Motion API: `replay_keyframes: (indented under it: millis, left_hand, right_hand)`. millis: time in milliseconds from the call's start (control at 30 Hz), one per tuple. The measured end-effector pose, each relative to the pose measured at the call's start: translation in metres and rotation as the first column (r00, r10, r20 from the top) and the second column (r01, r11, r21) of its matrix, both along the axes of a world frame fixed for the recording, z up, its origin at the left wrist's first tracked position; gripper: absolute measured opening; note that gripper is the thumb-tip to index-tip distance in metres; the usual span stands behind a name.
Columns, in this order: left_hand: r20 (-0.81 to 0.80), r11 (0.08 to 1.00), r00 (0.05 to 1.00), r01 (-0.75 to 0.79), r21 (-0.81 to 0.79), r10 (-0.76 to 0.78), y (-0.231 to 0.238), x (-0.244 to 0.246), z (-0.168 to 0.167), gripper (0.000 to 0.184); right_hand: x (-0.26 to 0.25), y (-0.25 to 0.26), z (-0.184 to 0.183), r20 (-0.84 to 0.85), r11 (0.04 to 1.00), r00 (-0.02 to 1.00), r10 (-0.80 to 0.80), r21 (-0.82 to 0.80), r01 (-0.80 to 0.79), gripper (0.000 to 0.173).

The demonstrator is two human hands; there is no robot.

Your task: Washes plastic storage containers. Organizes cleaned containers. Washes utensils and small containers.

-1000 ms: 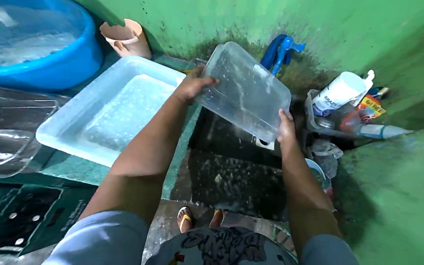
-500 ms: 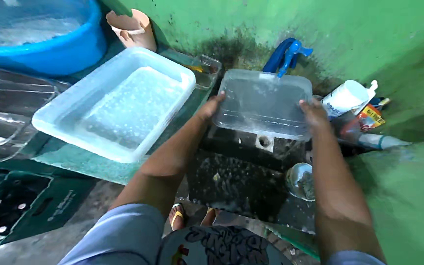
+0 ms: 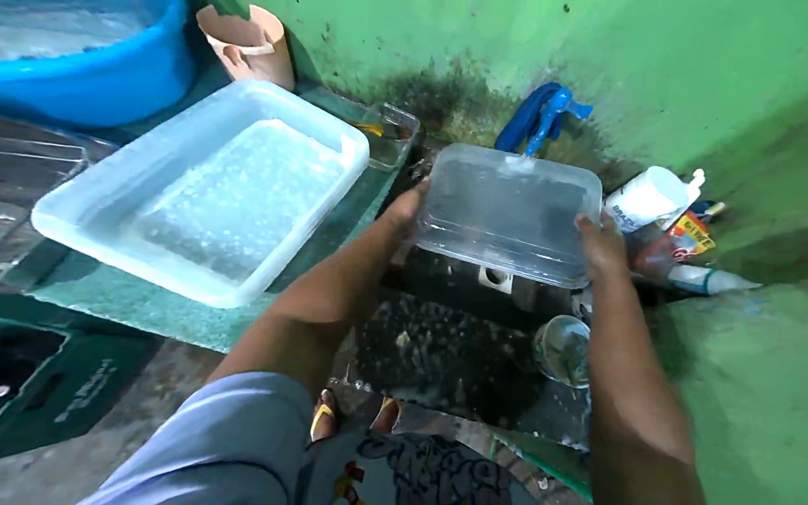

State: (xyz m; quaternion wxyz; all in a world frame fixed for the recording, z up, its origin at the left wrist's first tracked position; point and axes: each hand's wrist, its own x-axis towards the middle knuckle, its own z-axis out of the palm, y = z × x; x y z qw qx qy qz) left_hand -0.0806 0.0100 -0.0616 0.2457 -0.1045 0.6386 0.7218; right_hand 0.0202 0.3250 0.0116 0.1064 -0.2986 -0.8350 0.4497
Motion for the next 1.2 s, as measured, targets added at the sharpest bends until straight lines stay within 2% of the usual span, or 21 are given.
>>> replay_keyframes:
  millis: [100,233,300,400,500,567,633,733,800,833,867,933,967,1000,1067,1100,1200]
  left_hand:
    - [-0.120,0.972,0.990,0.049,-0.231,-0.079,-0.022,-0.017,0.042,0.068]
    - [-0.241,0.909,0.965,-0.008,-0.416,-0.102,-0.047,-0.028,0.101,0.063]
    - [-0.319,0.879,0.944,-0.076,-0.471,-0.089,-0.057,-0.022,0.125,0.059]
    - [-0.380,0.855,0.922,-0.138,-0.500,-0.073,-0.078,-0.012,0.147,0.063]
    - [-0.476,0.855,0.877,-0.195,-0.480,-0.067,-0.101,0.001,0.152,0.058]
    - [-0.587,0.866,0.808,-0.258,-0.428,-0.050,-0.112,0.010,0.149,0.051]
    - [-0.714,0.885,0.699,-0.317,-0.342,-0.026,-0.120,0.018,0.142,0.050]
    - [-0.868,0.867,0.495,-0.442,-0.231,0.021,-0.123,0.026,0.127,0.048]
    - [-0.925,0.858,0.380,-0.477,-0.189,0.007,-0.125,0.020,0.109,0.041]
    - [-0.920,0.858,0.393,-0.472,-0.203,-0.001,-0.125,0.017,0.101,0.037]
    - [-0.880,0.857,0.475,-0.452,-0.248,-0.005,-0.124,0.016,0.096,0.037]
    - [-0.642,0.870,0.765,-0.350,-0.347,0.052,-0.115,0.019,0.094,0.064]
    - [-0.484,0.890,0.869,-0.297,-0.345,0.102,-0.106,0.021,0.093,0.078]
    - [-0.348,0.908,0.930,-0.246,-0.340,0.121,-0.096,0.024,0.092,0.086]
    - [-0.202,0.944,0.977,-0.128,-0.304,0.068,-0.083,0.029,0.087,0.087]
    - [-0.200,0.955,0.978,-0.109,-0.276,0.054,-0.080,0.028,0.084,0.085]
    - [-0.299,0.970,0.944,-0.193,-0.150,0.141,-0.083,0.019,0.085,0.086]
  right_hand:
    - [-0.007,-0.011,-0.031,-0.079,0.979,0.995,-0.056,-0.202,0.039,0.067]
    - [-0.023,-0.040,-0.068,-0.170,0.877,0.983,-0.066,-0.479,-0.024,0.056]
    - [-0.030,-0.059,-0.079,-0.188,0.789,0.979,-0.074,-0.612,-0.058,0.056]
    - [-0.038,-0.092,-0.089,-0.157,0.642,0.983,-0.092,-0.764,-0.062,0.054]
    - [-0.045,-0.112,-0.105,-0.145,0.453,0.984,-0.102,-0.887,-0.084,0.070]
    - [-0.047,-0.119,-0.113,-0.174,0.314,0.977,-0.126,-0.941,-0.128,0.080]
    - [-0.045,-0.120,-0.111,-0.211,0.205,0.968,-0.136,-0.962,-0.181,0.090]
    - [-0.042,-0.103,-0.102,-0.287,0.112,0.950,-0.121,-0.955,-0.274,0.105]
    - [-0.038,-0.081,-0.093,-0.332,0.082,0.940,-0.084,-0.942,-0.325,0.097]
    - [-0.036,-0.070,-0.091,-0.382,0.094,0.922,-0.065,-0.922,-0.375,0.089]
    - [-0.036,-0.059,-0.089,-0.442,0.111,0.895,-0.063,-0.894,-0.433,0.078]
    - [-0.038,-0.038,-0.088,-0.542,0.120,0.838,-0.063,-0.837,-0.533,0.066]
    - [-0.039,-0.032,-0.088,-0.576,0.130,0.815,-0.059,-0.814,-0.566,0.066]
    - [-0.040,-0.028,-0.087,-0.595,0.145,0.801,-0.058,-0.799,-0.583,0.066]
    - [-0.042,-0.022,-0.087,-0.593,0.195,0.803,-0.051,-0.795,-0.575,0.066]
    - [-0.042,-0.020,-0.087,-0.575,0.239,0.818,-0.025,-0.798,-0.553,0.066]
    - [-0.044,-0.014,-0.088,-0.486,0.415,0.860,0.155,-0.758,-0.504,0.079]
